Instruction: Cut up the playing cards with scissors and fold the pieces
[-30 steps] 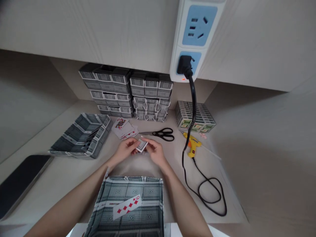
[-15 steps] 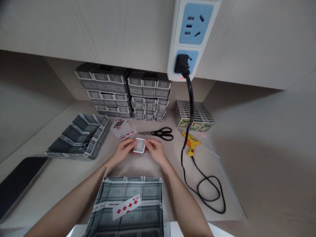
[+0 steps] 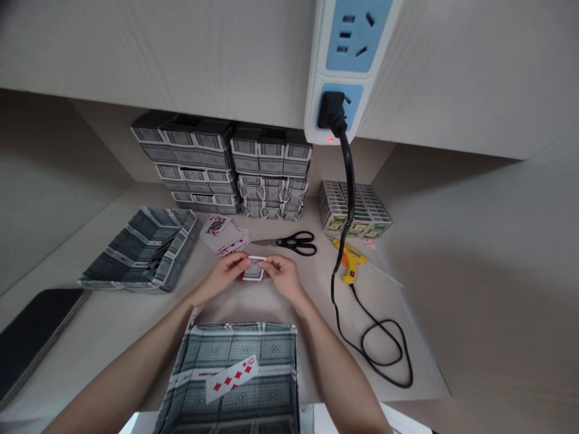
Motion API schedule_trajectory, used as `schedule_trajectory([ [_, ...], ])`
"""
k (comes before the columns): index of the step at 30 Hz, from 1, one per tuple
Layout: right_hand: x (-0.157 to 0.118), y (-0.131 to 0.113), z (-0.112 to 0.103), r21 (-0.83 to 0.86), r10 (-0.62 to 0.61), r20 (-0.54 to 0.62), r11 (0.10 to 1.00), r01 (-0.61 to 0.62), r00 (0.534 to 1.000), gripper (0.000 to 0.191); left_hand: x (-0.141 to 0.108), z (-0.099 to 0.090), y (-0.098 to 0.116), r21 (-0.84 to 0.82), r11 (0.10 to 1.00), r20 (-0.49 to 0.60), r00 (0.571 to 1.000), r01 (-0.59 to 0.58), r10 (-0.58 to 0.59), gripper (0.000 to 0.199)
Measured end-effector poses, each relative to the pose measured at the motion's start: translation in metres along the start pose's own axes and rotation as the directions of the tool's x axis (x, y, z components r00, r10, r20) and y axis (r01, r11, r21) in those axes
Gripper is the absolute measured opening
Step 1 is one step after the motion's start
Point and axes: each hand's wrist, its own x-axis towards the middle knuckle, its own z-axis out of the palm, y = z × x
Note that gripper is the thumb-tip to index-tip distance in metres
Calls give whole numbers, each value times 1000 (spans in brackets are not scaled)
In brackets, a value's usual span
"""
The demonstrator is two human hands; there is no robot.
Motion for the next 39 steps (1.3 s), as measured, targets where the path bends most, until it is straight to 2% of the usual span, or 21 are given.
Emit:
schedule_trajectory([
  [5,0,1,-1,-10,-8,-2,1000,8,1000,24,4,-3,-2,-158,983,-18,995,94,-98,31],
  [12,-3,6,-2,-208,-77,-8,975,74,997,23,6,-8,-5,-226,946,24,973,231,-231,33],
  [18,-4,11,-3,-329,-171,22,929,169,985,24,7,-8,-8,-251,937,-38,964,244,-262,33],
  [23,-6,9,-2,-367,-193,37,910,193,981,25,5,-5,-4,-194,959,-92,969,207,-228,28],
  [31,-6,10,-1,-301,-132,20,944,132,991,25,2,4,0,-105,986,-171,974,132,-148,23],
  [36,-10,2,6,-92,-35,52,995,39,998,28,0,4,-1,-219,961,-174,962,169,-209,29],
  [39,-10,-4,7,13,13,64,1000,-14,998,28,1,4,-1,-217,964,-152,970,156,-191,35],
])
